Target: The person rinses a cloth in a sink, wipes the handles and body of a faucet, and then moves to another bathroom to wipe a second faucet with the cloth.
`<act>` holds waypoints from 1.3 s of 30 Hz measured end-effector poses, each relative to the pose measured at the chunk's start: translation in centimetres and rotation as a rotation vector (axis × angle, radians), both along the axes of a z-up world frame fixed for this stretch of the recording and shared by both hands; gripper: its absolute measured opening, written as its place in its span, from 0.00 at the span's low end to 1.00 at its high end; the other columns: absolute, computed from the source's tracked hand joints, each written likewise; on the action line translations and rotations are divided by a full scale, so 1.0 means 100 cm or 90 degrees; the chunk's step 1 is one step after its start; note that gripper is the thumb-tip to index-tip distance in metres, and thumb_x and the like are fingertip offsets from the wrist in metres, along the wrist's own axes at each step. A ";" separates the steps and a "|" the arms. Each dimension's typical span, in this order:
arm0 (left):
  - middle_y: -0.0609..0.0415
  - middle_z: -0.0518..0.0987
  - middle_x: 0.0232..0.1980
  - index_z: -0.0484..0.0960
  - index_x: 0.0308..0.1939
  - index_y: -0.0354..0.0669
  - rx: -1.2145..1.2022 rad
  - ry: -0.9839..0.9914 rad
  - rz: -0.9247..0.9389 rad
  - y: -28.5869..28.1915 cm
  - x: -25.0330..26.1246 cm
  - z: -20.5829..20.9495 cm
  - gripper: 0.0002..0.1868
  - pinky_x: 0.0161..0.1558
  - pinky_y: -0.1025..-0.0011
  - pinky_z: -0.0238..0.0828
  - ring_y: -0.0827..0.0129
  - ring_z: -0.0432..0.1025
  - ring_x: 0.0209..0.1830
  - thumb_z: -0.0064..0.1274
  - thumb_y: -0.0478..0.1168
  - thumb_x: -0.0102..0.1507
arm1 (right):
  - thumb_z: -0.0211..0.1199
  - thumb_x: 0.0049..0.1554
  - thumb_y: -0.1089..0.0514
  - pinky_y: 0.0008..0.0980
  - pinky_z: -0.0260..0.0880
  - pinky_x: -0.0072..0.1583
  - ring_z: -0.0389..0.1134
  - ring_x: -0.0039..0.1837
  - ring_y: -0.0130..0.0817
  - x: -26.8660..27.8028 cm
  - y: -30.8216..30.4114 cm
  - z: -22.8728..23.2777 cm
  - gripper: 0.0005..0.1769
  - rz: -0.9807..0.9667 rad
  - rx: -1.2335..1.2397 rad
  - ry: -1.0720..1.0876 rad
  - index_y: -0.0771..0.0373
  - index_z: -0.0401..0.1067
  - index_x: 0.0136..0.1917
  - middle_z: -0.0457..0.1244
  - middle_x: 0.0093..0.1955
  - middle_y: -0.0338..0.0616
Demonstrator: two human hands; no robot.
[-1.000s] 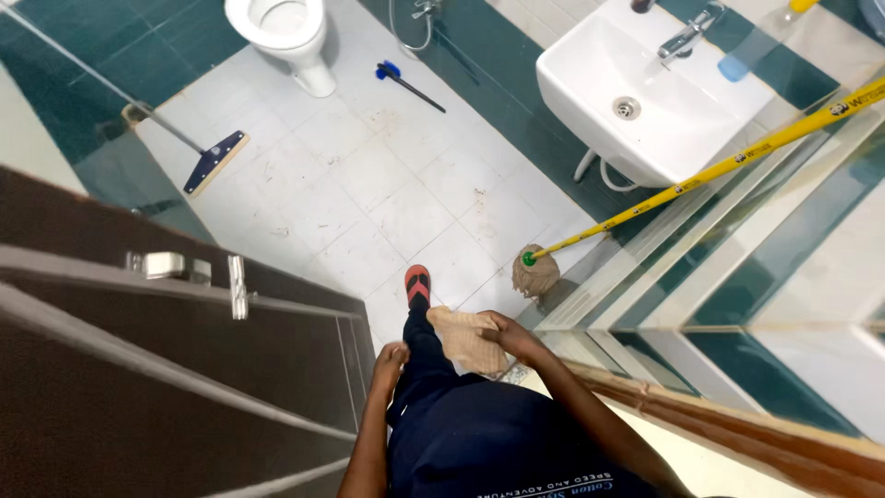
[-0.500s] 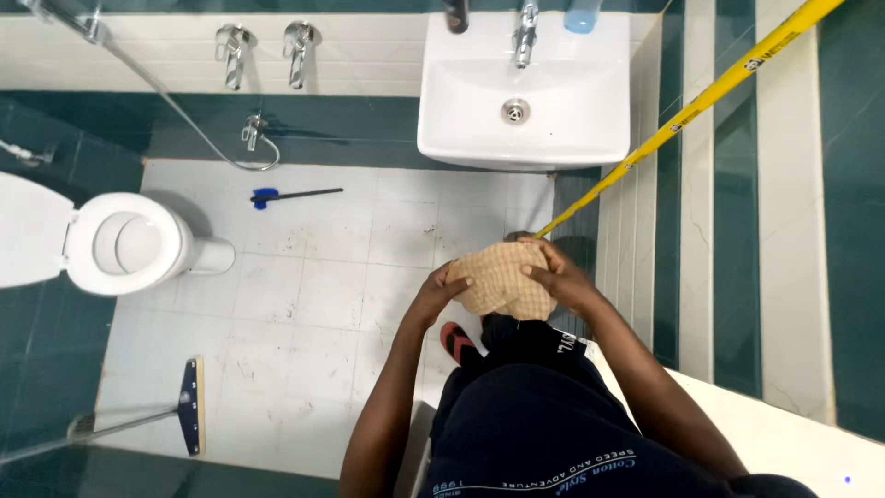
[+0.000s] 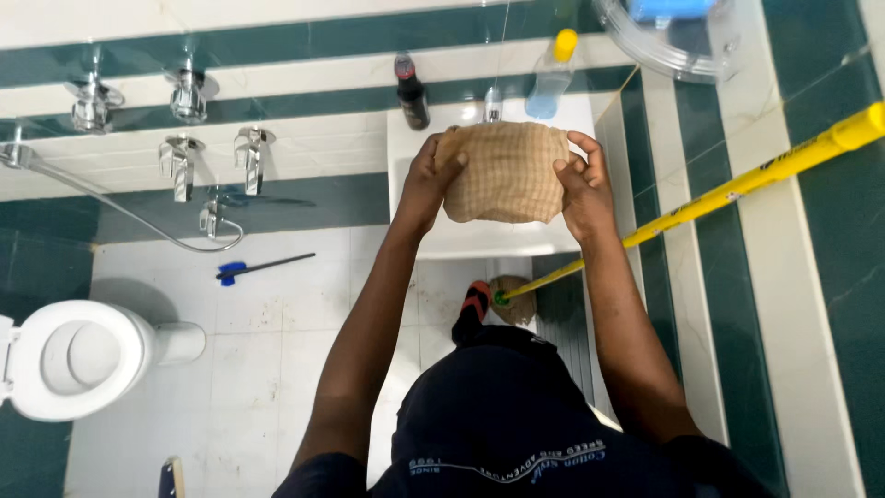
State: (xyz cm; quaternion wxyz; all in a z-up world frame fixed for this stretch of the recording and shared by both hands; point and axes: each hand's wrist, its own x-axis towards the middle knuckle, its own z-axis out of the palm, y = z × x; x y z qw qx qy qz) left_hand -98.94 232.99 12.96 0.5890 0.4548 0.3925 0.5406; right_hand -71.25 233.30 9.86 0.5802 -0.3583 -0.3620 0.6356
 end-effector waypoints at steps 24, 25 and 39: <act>0.20 0.49 0.79 0.50 0.80 0.33 0.201 0.502 0.054 0.118 0.071 -0.096 0.33 0.69 0.53 0.60 0.33 0.51 0.76 0.32 0.48 0.75 | 0.34 0.66 0.32 0.37 0.47 0.77 0.45 0.83 0.43 -0.094 0.101 -0.075 0.44 0.041 -0.021 -0.244 0.60 0.40 0.85 0.44 0.84 0.50; 0.20 0.49 0.79 0.50 0.80 0.33 0.191 0.501 0.050 0.110 0.070 -0.097 0.33 0.69 0.53 0.60 0.33 0.51 0.76 0.32 0.48 0.75 | 0.33 0.68 0.34 0.36 0.44 0.78 0.42 0.84 0.44 -0.090 0.090 -0.081 0.42 0.039 0.016 -0.321 0.61 0.38 0.85 0.41 0.85 0.51; 0.38 0.55 0.82 0.50 0.80 0.43 0.158 0.468 0.029 0.119 0.056 -0.102 0.32 0.75 0.57 0.55 0.44 0.54 0.81 0.33 0.51 0.76 | 0.39 0.74 0.41 0.40 0.48 0.76 0.47 0.82 0.47 -0.085 0.096 -0.066 0.36 0.015 0.094 -0.534 0.66 0.41 0.84 0.46 0.83 0.58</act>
